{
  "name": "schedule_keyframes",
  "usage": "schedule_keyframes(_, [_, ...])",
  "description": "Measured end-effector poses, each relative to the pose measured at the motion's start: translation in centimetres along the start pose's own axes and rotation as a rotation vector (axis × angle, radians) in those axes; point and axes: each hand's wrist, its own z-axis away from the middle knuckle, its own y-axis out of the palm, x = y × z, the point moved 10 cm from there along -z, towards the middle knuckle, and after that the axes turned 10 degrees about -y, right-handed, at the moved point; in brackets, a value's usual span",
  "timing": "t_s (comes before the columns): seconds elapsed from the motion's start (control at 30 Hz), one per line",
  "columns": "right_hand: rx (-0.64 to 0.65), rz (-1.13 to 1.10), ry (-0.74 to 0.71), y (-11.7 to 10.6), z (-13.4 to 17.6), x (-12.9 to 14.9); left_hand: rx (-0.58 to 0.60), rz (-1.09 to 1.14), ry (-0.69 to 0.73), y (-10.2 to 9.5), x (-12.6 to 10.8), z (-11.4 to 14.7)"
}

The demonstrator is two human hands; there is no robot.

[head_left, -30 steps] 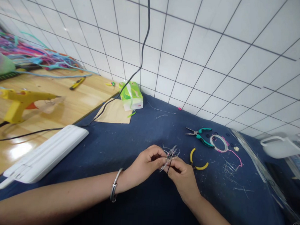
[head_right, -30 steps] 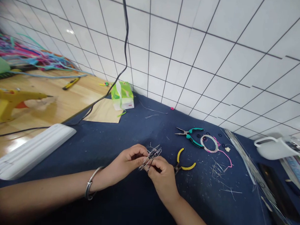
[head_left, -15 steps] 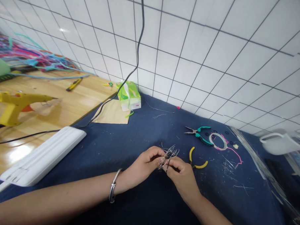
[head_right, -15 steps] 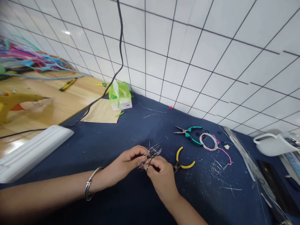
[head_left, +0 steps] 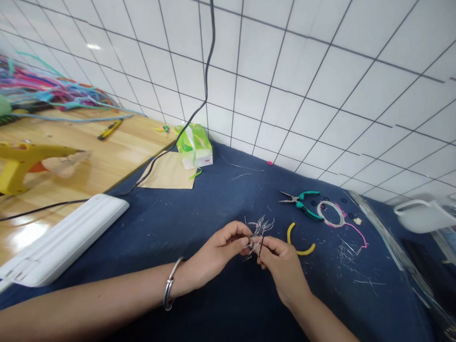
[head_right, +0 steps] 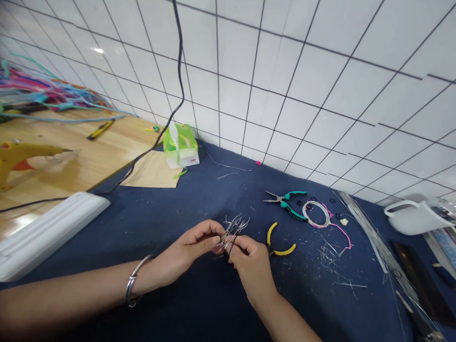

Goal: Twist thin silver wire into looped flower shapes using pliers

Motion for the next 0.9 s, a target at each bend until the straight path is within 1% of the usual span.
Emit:
schedule_keyframes(0.1, [-0.03, -0.059, 0.023, -0.2, 0.0, -0.1, 0.025, -0.075, 0.038, 0.3, -0.9, 0.3])
schedule_keyframes(0.2, [-0.05, -0.065, 0.029, -0.4, 0.0, 0.1, 0.046, -0.198, 0.081, 0.7, -1.4, 0.6])
schedule_keyframes(0.27, [-0.054, -0.039, 0.017, -0.4, 0.1, 0.3, 0.014, -0.317, 0.14, 0.8, -1.9, 0.7])
schedule_keyframes(0.4, [-0.037, 0.024, -0.031, -0.2, 0.2, 1.0, -0.103, -0.541, 0.273, 0.8, -2.7, 1.0])
schedule_keyframes(0.57, [0.009, 0.068, -0.049, 0.2, 0.3, 1.6, -0.115, -0.623, 0.399, 1.2, -3.4, 1.4])
schedule_keyframes(0.67, [0.045, 0.014, -0.074, 0.3, 0.3, 1.7, -0.116, -0.66, 0.429, 1.1, -3.4, 1.5])
schedule_keyframes(0.77, [0.073, -0.101, -0.066, 0.5, 0.2, 1.2, -0.126, -0.714, 0.43, 1.1, -3.4, 1.4])
schedule_keyframes(0.9, [0.086, -0.197, -0.06, 0.6, 0.0, 0.8, -0.15, -0.871, 0.412, 1.1, -3.4, 1.4])
